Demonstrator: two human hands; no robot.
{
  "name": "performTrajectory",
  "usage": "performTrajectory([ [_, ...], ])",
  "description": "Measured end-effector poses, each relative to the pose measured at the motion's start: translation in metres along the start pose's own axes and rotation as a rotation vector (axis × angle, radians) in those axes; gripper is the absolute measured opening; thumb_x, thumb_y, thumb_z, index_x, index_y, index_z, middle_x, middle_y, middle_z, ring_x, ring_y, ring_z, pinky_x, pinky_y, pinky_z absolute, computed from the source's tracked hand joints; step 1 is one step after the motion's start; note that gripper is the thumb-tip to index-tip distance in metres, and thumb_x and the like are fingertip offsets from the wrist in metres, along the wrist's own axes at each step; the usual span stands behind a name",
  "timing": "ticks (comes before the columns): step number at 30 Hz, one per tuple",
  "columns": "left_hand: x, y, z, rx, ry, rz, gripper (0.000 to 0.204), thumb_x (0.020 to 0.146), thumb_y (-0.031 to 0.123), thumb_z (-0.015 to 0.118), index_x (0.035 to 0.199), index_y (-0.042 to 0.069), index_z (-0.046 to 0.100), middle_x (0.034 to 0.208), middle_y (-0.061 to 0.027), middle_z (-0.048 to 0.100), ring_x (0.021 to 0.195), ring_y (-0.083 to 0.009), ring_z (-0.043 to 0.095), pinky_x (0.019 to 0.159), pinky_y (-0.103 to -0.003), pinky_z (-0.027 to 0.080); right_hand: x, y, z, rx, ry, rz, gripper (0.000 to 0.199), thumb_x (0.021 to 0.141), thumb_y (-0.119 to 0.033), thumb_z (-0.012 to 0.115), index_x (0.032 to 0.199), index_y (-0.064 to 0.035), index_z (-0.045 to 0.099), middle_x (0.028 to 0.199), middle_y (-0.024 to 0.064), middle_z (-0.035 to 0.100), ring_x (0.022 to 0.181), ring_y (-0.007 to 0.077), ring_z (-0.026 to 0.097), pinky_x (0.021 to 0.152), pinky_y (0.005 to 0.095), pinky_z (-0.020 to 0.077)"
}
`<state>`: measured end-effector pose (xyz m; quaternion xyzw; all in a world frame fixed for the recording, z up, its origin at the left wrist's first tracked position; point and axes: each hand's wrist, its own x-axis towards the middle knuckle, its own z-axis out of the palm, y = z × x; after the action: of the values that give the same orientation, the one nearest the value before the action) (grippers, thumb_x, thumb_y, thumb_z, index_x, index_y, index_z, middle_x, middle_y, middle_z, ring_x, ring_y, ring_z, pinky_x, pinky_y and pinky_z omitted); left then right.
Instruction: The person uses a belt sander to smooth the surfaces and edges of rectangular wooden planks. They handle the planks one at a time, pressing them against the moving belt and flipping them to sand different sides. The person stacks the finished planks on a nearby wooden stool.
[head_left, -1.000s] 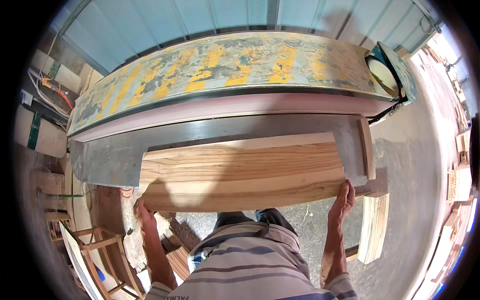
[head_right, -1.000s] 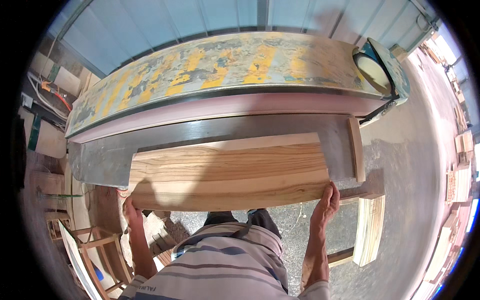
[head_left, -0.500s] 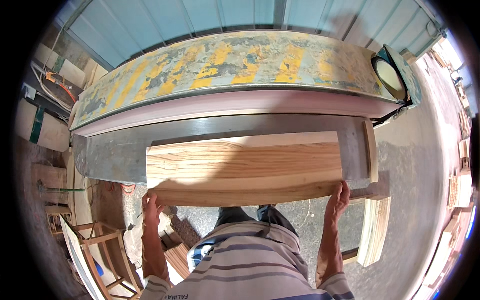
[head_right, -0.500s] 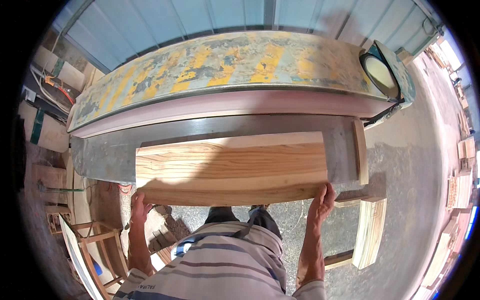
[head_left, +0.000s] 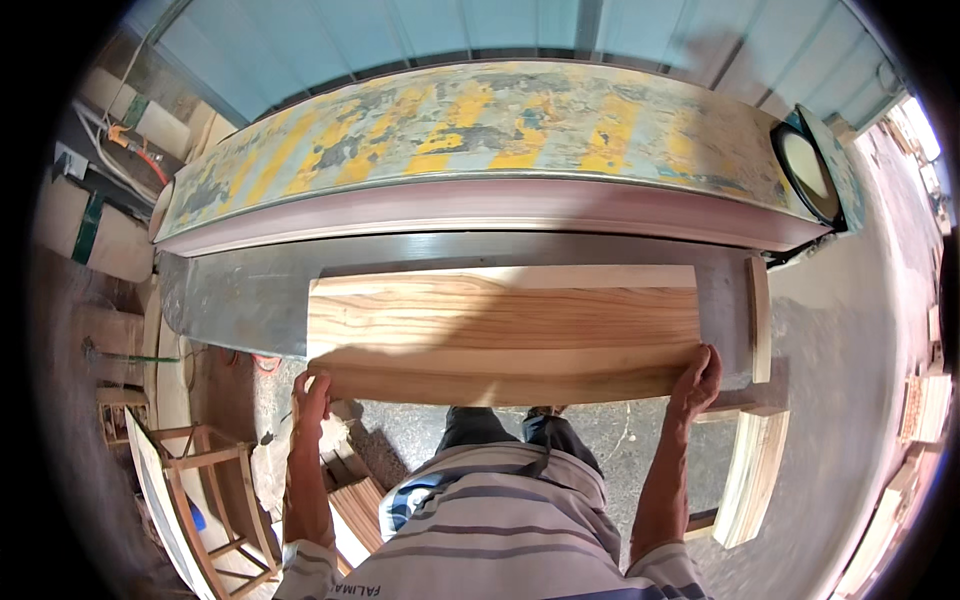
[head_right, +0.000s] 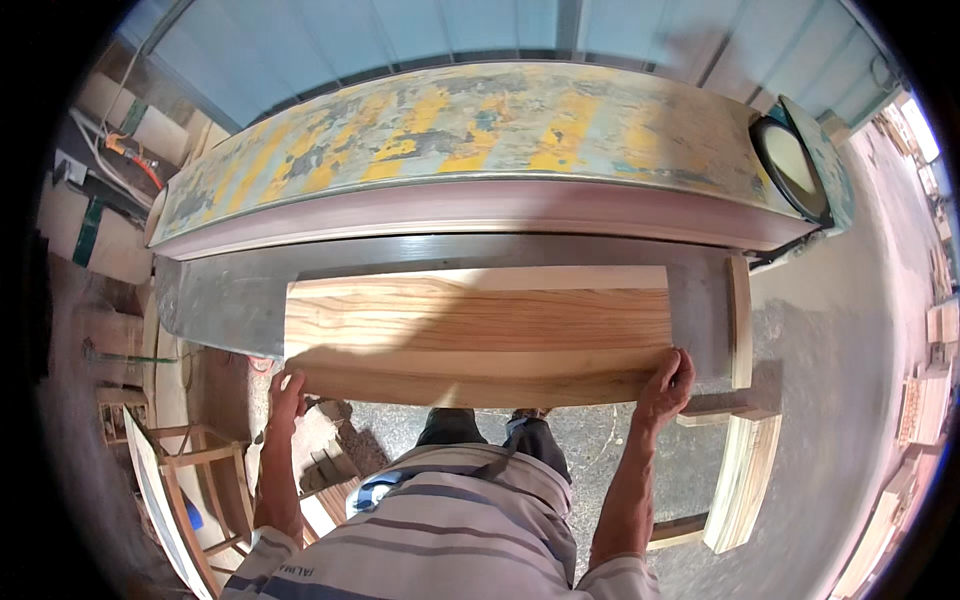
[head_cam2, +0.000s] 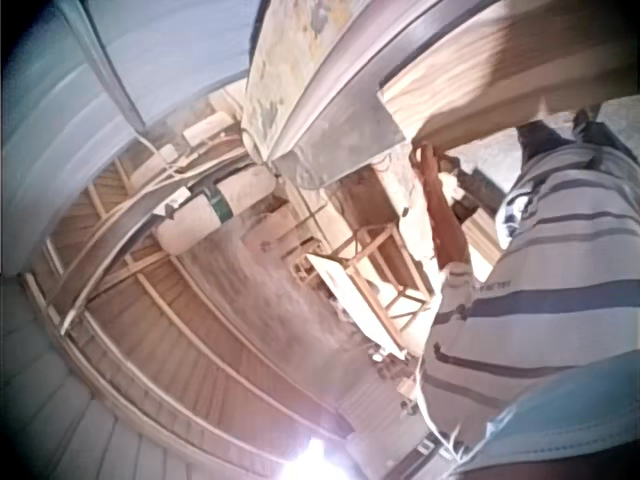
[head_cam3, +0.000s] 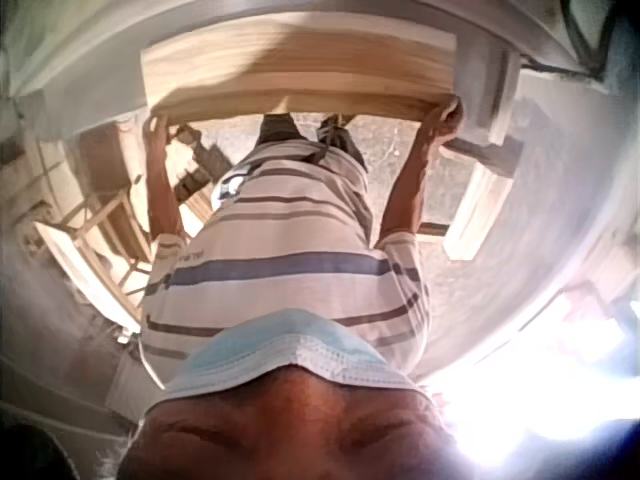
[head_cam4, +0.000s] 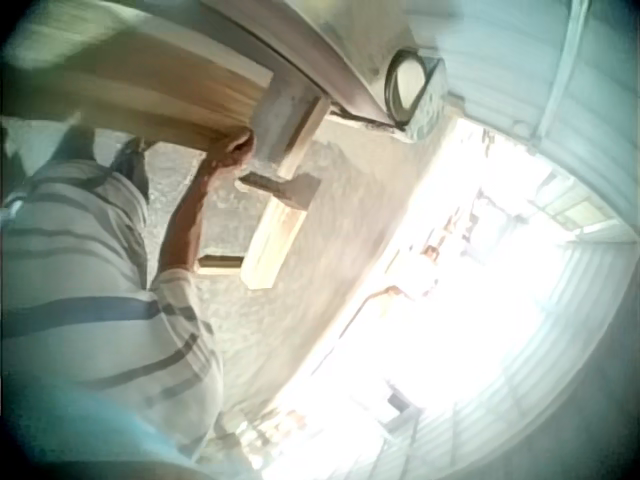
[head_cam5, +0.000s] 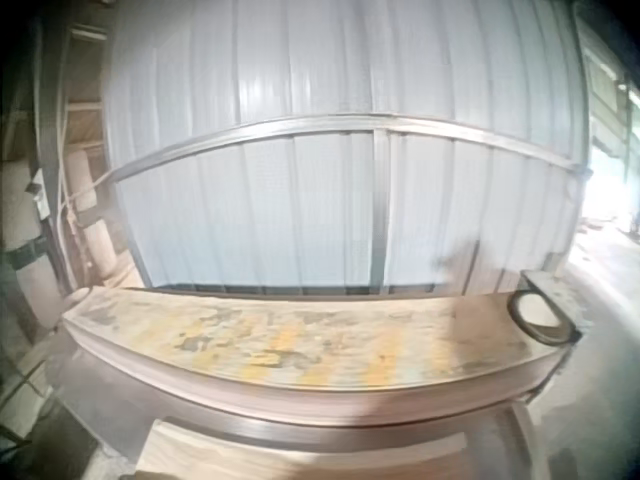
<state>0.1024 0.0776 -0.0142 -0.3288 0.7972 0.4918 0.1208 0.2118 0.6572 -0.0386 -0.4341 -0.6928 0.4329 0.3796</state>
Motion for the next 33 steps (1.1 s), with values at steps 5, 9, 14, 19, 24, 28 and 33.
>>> performTrajectory([
  [5,0.013,0.025,0.016,0.009,0.027,-0.009,0.055,0.080,0.035,0.066,0.123,0.008,0.044,0.071,-0.0053,0.057,0.040,-0.0096,0.041,0.035,-0.025,0.030,0.026,0.031,0.007,0.088,-0.025,-0.001,0.035,0.093,-0.030,0.054,0.111,0.0005,0.059,0.100,0.0076,0.063,0.092,0.0163,0.056,0.085,0.0281,0.0434],
  [9,0.018,0.041,0.017,0.057,0.013,0.029,0.058,0.078,0.035,0.067,0.124,0.007,0.044,0.069,-0.0043,0.055,0.044,-0.0095,0.044,0.037,-0.025,0.033,0.025,0.005,0.017,0.015,-0.036,-0.032,0.036,0.094,-0.032,0.053,0.110,0.0005,0.060,0.100,0.0079,0.062,0.092,0.0165,0.055,0.085,0.0287,0.0430],
  [14,0.017,0.063,0.030,0.037,0.019,0.038,0.062,0.077,0.035,0.069,0.125,0.004,0.043,0.067,-0.0038,0.053,0.047,-0.0091,0.045,0.037,-0.025,0.032,0.035,-0.007,0.022,-0.037,-0.036,-0.022,0.038,0.093,-0.033,0.054,0.110,0.0014,0.060,0.101,0.0091,0.063,0.093,0.0177,0.057,0.086,0.0294,0.0433],
  [19,0.036,0.062,0.035,0.005,0.016,0.046,0.065,0.075,0.034,0.070,0.126,0.005,0.042,0.068,-0.0037,0.053,0.047,-0.0093,0.044,0.037,-0.025,0.031,0.042,-0.014,0.034,-0.011,-0.050,-0.056,0.041,0.093,-0.036,0.053,0.107,0.0021,0.061,0.099,0.0082,0.064,0.091,0.0171,0.056,0.084,0.0294,0.0432],
  [24,0.042,0.071,0.040,-0.010,0.066,0.001,0.068,0.071,0.037,0.071,0.125,0.009,0.042,0.070,-0.0041,0.054,0.047,-0.0094,0.043,0.038,-0.024,0.030,0.038,-0.022,0.045,-0.043,0.028,-0.034,0.040,0.093,-0.036,0.054,0.105,0.0009,0.062,0.095,0.0065,0.063,0.088,0.0160,0.055,0.081,0.0288,0.0435],
  [28,0.052,0.062,0.035,-0.008,0.064,-0.013,0.068,0.072,0.036,0.072,0.126,0.011,0.041,0.079,-0.0084,0.058,0.055,-0.0127,0.050,0.042,-0.025,0.038,0.031,-0.039,0.046,0.022,0.031,0.130,0.034,0.093,-0.034,0.054,0.100,-0.0017,0.062,0.092,0.0039,0.061,0.086,0.0137,0.053,0.077,0.0276,0.0439],
  [33,0.065,0.049,0.031,-0.278,-0.002,-0.025,0.065,0.077,0.029,0.071,0.129,0.014,0.035,0.095,-0.0141,0.057,0.072,-0.0225,0.062,0.052,-0.030,0.054,0.040,0.003,0.050,0.211,-0.020,0.034,0.028,0.094,-0.027,0.055,0.099,-0.0012,0.062,0.093,0.0022,0.062,0.085,0.0108,0.052,0.076,0.0269,0.0437],
])
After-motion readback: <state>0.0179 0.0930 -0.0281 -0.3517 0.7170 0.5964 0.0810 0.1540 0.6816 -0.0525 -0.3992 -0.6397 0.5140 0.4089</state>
